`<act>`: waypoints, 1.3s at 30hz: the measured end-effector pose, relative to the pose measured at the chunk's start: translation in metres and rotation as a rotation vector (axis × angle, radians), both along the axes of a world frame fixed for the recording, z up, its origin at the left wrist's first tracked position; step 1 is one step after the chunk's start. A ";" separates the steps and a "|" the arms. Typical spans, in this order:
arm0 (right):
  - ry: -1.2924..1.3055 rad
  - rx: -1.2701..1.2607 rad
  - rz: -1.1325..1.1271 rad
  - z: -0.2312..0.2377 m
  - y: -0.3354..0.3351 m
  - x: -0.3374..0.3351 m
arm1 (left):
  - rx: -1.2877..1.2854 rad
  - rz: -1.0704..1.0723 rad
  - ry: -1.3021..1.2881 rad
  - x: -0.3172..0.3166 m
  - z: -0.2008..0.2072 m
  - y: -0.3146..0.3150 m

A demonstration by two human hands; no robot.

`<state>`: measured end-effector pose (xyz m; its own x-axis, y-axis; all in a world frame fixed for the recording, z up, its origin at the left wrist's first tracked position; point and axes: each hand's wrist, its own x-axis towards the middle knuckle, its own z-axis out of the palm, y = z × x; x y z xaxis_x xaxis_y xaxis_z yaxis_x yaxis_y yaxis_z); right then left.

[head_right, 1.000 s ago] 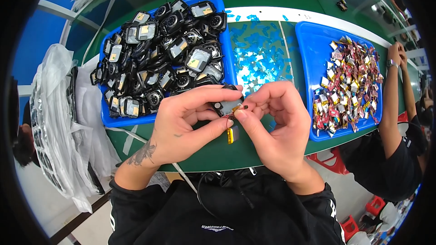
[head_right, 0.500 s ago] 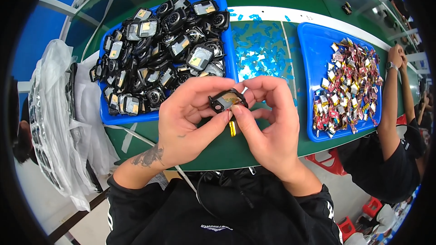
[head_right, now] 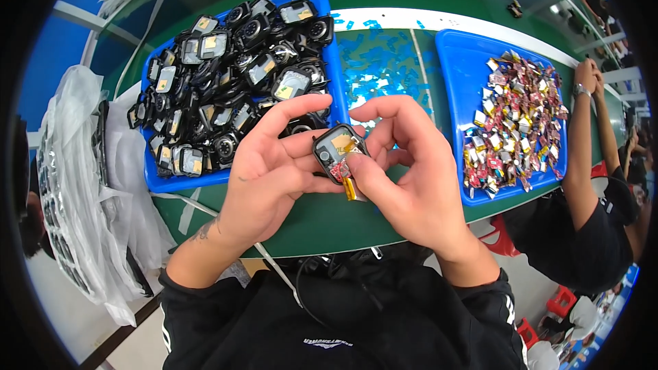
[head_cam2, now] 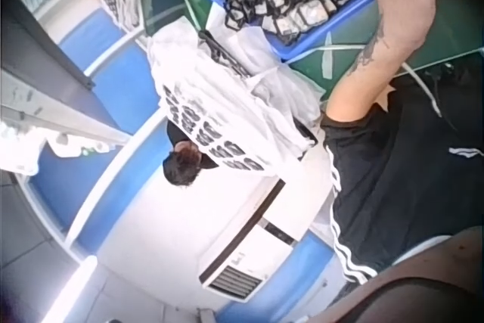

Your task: The recorder is assembling small electronics, possibly smartwatches, by connecting ribbon cables and attaching internal components.

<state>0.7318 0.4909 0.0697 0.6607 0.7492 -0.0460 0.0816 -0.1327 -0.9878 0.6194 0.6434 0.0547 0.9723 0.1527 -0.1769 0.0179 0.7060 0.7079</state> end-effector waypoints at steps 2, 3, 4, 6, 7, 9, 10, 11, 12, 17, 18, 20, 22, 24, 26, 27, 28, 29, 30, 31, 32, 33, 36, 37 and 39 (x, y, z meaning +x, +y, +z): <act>-0.044 -0.022 0.008 0.009 0.004 0.004 | 0.002 -0.017 -0.017 -0.002 0.001 0.002; 0.037 -0.049 0.051 0.013 0.007 0.006 | -0.003 -0.014 -0.007 -0.003 0.003 0.003; 0.119 -0.075 0.097 0.016 0.010 0.008 | -0.006 -0.006 0.004 -0.005 0.004 0.005; 0.156 -0.029 0.151 0.015 0.014 0.018 | 0.124 0.046 0.003 -0.004 -0.001 0.009; 0.113 -0.025 0.167 0.017 0.014 0.032 | 0.415 0.137 0.002 -0.001 0.000 0.012; 0.004 -0.080 0.155 0.023 0.027 0.072 | 1.225 0.348 -0.024 0.007 -0.001 0.032; -0.074 -0.137 0.133 0.030 0.041 0.093 | 1.802 0.517 -0.022 0.006 0.002 0.047; -0.142 -0.184 0.073 0.025 0.057 0.116 | 2.007 0.554 0.050 0.009 0.001 0.058; -0.212 -0.231 0.005 0.018 0.072 0.141 | 2.210 0.592 0.117 0.011 0.000 0.065; -0.230 -0.395 -0.151 -0.041 0.117 0.236 | 2.274 0.516 0.266 0.011 -0.021 0.072; -0.289 -0.439 -0.148 -0.051 0.120 0.243 | 2.262 0.492 0.283 0.012 -0.022 0.069; -0.219 -0.438 -0.195 -0.054 0.122 0.241 | 2.192 0.501 0.336 0.011 -0.024 0.067; -0.212 -0.429 -0.225 -0.053 0.110 0.250 | 2.045 0.499 0.311 0.014 -0.019 0.068; -0.289 -0.400 -0.252 -0.049 0.099 0.252 | 2.070 0.542 0.241 0.016 -0.022 0.070; -0.240 -0.307 -0.257 -0.033 0.080 0.255 | 2.033 0.516 0.155 0.019 -0.020 0.067; -0.261 -0.282 -0.261 -0.020 0.066 0.260 | 2.071 0.512 0.132 0.018 -0.013 0.064; -0.282 -0.260 -0.266 -0.009 0.051 0.265 | 2.106 0.508 0.106 0.014 -0.007 0.063; -0.331 -0.235 -0.266 0.005 0.034 0.269 | 2.001 0.471 0.100 0.009 -0.008 0.064; -0.403 -0.211 -0.304 0.015 0.015 0.273 | 1.895 0.430 0.096 0.005 -0.011 0.065; -0.554 -0.269 -0.298 0.018 -0.010 0.287 | 1.714 0.548 -0.009 0.007 -0.012 0.058; -0.701 -0.322 -0.294 0.023 -0.040 0.301 | 1.394 0.518 0.102 0.007 -0.003 0.046; -0.709 -0.334 -0.302 0.026 -0.058 0.303 | 1.024 0.456 0.099 0.009 0.011 0.039; -0.812 -0.748 -0.173 0.023 -0.101 0.291 | 0.599 0.265 0.087 0.011 0.018 0.037; -0.762 -0.757 -0.186 0.018 -0.106 0.283 | 0.483 0.236 0.089 0.011 0.015 0.037; -0.797 -0.783 -0.186 0.008 -0.101 0.257 | 0.327 0.167 0.079 0.010 0.013 0.037</act>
<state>0.9888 0.3895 0.0775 0.8097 0.5862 0.0250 0.5650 -0.7675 -0.3028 0.6298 0.6805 0.0674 0.9146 0.3688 -0.1659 -0.0149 0.4406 0.8976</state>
